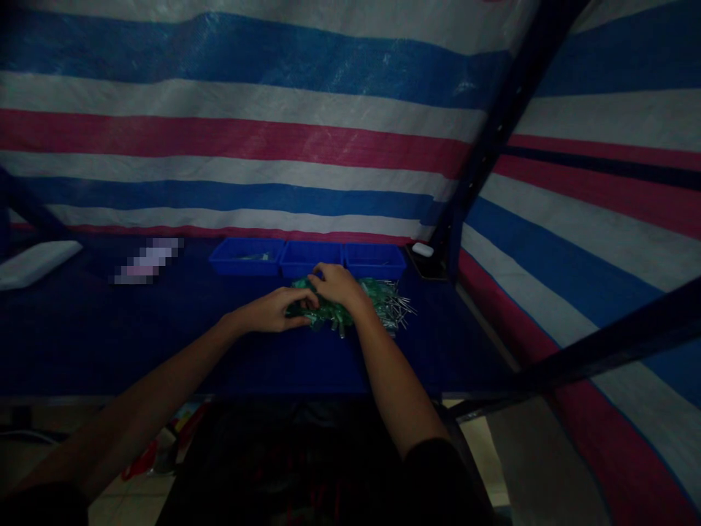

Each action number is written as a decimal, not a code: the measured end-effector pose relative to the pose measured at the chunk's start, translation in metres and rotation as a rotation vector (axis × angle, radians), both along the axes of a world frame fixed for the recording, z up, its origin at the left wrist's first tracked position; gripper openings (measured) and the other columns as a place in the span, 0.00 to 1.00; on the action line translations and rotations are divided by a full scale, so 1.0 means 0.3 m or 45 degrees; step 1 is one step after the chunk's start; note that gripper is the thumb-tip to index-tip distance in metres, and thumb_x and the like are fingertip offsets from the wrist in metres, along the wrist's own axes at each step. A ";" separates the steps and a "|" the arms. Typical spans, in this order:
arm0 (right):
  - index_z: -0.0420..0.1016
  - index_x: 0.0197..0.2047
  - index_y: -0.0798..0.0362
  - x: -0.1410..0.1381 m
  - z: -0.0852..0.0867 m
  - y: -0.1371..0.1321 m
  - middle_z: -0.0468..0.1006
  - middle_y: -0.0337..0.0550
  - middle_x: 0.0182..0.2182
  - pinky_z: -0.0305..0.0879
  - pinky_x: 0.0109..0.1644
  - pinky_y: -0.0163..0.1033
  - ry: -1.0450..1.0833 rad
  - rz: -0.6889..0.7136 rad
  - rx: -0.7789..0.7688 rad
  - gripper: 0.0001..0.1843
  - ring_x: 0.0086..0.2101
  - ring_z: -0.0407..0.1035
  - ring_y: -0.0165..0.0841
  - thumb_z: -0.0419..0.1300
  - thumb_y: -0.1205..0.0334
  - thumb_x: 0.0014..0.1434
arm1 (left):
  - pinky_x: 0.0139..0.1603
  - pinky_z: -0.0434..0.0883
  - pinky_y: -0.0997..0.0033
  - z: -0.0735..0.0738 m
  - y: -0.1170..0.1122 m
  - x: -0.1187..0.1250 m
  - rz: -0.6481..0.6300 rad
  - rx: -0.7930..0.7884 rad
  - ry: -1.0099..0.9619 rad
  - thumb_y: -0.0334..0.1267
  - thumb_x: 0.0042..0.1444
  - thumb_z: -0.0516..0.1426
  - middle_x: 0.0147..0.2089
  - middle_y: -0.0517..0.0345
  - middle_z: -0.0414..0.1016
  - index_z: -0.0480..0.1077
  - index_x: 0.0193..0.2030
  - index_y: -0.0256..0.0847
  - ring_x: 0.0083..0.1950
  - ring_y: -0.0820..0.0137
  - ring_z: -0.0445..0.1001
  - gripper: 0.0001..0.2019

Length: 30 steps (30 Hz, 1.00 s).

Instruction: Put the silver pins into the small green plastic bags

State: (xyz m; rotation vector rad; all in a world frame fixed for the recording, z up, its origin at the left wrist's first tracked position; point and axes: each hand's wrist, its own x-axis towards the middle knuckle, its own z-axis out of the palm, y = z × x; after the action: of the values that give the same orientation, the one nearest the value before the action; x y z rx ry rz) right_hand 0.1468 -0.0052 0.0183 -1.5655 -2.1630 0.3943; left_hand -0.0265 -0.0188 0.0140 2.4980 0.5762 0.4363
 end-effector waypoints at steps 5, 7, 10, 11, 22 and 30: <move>0.71 0.43 0.55 0.024 -0.006 0.014 0.76 0.43 0.33 0.60 0.36 0.33 0.082 -0.012 -0.027 0.15 0.32 0.68 0.29 0.51 0.56 0.58 | 0.33 0.65 0.74 -0.009 0.018 -0.006 0.073 0.027 0.030 0.40 0.57 0.50 0.31 0.57 0.73 0.69 0.39 0.38 0.32 0.73 0.70 0.11; 0.72 0.43 0.55 0.036 -0.003 0.017 0.76 0.43 0.32 0.60 0.36 0.33 0.103 -0.031 -0.028 0.15 0.32 0.68 0.29 0.51 0.56 0.58 | 0.33 0.65 0.74 -0.017 0.016 0.001 0.161 0.128 0.049 0.39 0.58 0.49 0.29 0.59 0.72 0.69 0.41 0.40 0.30 0.73 0.70 0.10; 0.72 0.42 0.54 0.043 0.004 0.015 0.76 0.43 0.32 0.60 0.35 0.33 0.091 -0.027 -0.054 0.14 0.31 0.68 0.30 0.52 0.57 0.58 | 0.36 0.66 0.73 -0.032 0.003 0.019 0.234 0.326 0.082 0.38 0.56 0.51 0.33 0.59 0.72 0.66 0.45 0.42 0.34 0.72 0.71 0.10; 0.72 0.42 0.54 0.041 0.007 0.013 0.76 0.43 0.32 0.61 0.36 0.33 0.084 -0.011 -0.057 0.14 0.32 0.69 0.30 0.52 0.57 0.58 | 0.38 0.67 0.72 -0.037 -0.001 0.026 0.255 0.411 0.091 0.38 0.55 0.52 0.37 0.57 0.71 0.65 0.46 0.42 0.37 0.70 0.71 0.12; 0.69 0.44 0.55 0.025 -0.002 0.013 0.74 0.40 0.24 0.62 0.34 0.34 0.309 -0.032 -0.064 0.18 0.26 0.68 0.28 0.50 0.52 0.59 | 0.43 0.66 0.68 -0.041 -0.001 0.049 0.430 0.753 0.138 0.34 0.56 0.51 0.39 0.53 0.67 0.69 0.42 0.40 0.41 0.68 0.68 0.09; 0.69 0.47 0.56 0.020 -0.006 0.013 0.74 0.41 0.28 0.60 0.37 0.35 0.249 -0.030 -0.004 0.18 0.28 0.67 0.29 0.52 0.53 0.58 | 0.41 0.62 0.67 -0.033 -0.026 0.073 0.032 0.917 0.093 0.39 0.56 0.52 0.39 0.55 0.71 0.70 0.40 0.42 0.42 0.67 0.66 0.08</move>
State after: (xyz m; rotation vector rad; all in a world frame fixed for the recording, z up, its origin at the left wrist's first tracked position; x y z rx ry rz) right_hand 0.1527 -0.0013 0.0166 -1.4867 -1.9942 0.5208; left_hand -0.0045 -0.0265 0.0041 3.2025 0.5439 0.6544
